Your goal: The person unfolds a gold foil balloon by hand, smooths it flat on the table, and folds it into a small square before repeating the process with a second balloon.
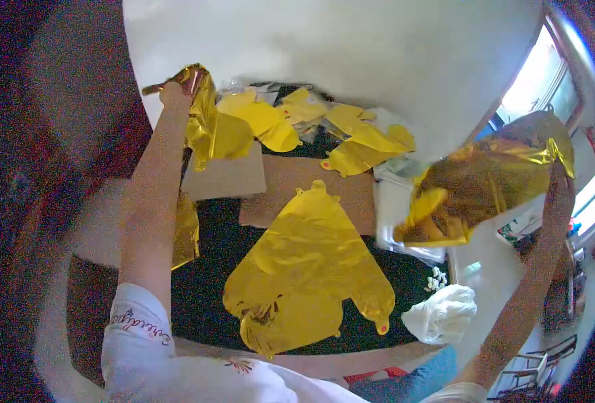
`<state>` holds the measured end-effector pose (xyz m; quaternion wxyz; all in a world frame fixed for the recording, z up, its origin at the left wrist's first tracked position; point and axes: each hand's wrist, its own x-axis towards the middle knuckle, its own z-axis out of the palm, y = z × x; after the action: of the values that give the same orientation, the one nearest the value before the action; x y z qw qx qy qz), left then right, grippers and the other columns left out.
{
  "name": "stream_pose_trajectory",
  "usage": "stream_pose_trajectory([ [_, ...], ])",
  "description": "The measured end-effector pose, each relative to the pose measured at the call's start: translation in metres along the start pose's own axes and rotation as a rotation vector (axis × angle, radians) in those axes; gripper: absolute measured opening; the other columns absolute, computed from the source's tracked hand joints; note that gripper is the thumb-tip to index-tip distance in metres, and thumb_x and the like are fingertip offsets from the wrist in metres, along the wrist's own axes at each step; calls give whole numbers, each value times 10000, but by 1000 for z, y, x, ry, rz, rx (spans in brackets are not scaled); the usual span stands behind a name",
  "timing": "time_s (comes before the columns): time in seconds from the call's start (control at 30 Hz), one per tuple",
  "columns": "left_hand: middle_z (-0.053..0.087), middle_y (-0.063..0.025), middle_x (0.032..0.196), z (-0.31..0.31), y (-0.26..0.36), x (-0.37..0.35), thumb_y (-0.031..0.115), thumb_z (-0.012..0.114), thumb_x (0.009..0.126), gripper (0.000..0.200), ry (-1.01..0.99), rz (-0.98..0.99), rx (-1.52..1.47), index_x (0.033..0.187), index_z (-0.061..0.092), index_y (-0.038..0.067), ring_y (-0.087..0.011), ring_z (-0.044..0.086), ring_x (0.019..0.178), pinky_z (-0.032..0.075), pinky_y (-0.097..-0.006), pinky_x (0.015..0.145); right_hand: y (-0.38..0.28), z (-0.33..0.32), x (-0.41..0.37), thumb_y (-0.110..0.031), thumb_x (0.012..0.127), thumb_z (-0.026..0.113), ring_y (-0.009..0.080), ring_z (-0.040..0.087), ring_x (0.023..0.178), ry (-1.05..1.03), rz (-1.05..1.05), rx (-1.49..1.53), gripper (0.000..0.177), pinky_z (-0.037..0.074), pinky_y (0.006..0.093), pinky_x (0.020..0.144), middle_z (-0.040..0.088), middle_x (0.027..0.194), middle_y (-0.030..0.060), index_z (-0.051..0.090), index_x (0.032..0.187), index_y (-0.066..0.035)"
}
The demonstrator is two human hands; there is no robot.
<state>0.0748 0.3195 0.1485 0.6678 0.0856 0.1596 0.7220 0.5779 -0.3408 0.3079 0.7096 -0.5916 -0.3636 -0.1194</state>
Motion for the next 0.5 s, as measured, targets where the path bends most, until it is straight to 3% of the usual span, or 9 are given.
stream_pose_trajectory([
  [0.03,524,-129,1200,4,-14,9,-42,355,902,434,-6,-10,2,1323,388,58,-323,598,1014,527,-398,878,-1,-13,-5,29,880,495,209,573,1055,-53,-396,-766,423,493,301,845,571,1173,118,548,1283,-89],
  [0.07,555,-124,1117,4,-34,31,59,388,940,324,-226,375,178,1262,424,54,-325,613,941,549,-424,798,-3,-24,-11,41,877,467,262,567,1088,-111,-786,-1536,439,485,337,893,562,1199,155,540,1291,-84],
  [0.1,586,-119,1035,2,-56,59,159,422,978,250,-443,759,352,1200,459,51,-328,628,869,570,-449,718,-10,-16,-29,76,856,430,357,509,1171,-114,-640,-1605,498,442,391,981,524,1257,209,507,1324,-77],
  [0.17,601,-104,1050,18,-77,27,175,438,973,305,-731,491,351,1272,442,118,-268,628,890,545,-397,738,-22,-10,-51,52,852,460,352,494,1192,-168,-676,-1519,499,431,381,998,519,1271,205,496,1333,-76],
  [0.2,589,-152,1079,32,-66,-38,-38,403,887,465,-645,949,924,1320,452,124,-253,611,953,519,-351,823,-24,-7,-61,29,848,491,348,480,1214,-222,-716,-1417,505,419,370,1015,514,1285,202,486,1342,-75],
  [0.27,527,-196,1264,31,-87,-68,-40,416,859,559,-756,785,1152,1376,393,172,-325,587,1061,505,-403,841,-25,-5,-80,-37,840,565,329,487,1214,-202,-733,-1466,520,415,364,1015,528,1269,203,472,1351,-64],
  [0.3,406,-211,1400,11,-125,-12,1,460,864,594,-896,1096,1193,1406,342,214,-393,522,1145,486,-448,876,-29,-2,-88,-62,848,589,300,498,1207,-214,-774,-1563,498,419,358,1009,541,1262,185,486,1335,-58],
  [0.37,369,-210,1424,-25,-156,3,43,495,877,631,-1027,1071,1350,1440,286,235,-418,479,1176,476,-455,895,-32,6,-98,-87,856,613,270,510,1201,-226,-811,-1669,479,423,352,1003,553,1256,168,501,1320,-52],
  [0.5,378,-223,1418,-73,-187,9,210,564,871,665,-1213,616,1660,1462,259,196,-378,423,1256,408,-470,991,-41,17,-119,-81,902,587,209,532,1163,-16,-238,-592,360,446,350,972,572,1237,110,530,1256,-52],
])
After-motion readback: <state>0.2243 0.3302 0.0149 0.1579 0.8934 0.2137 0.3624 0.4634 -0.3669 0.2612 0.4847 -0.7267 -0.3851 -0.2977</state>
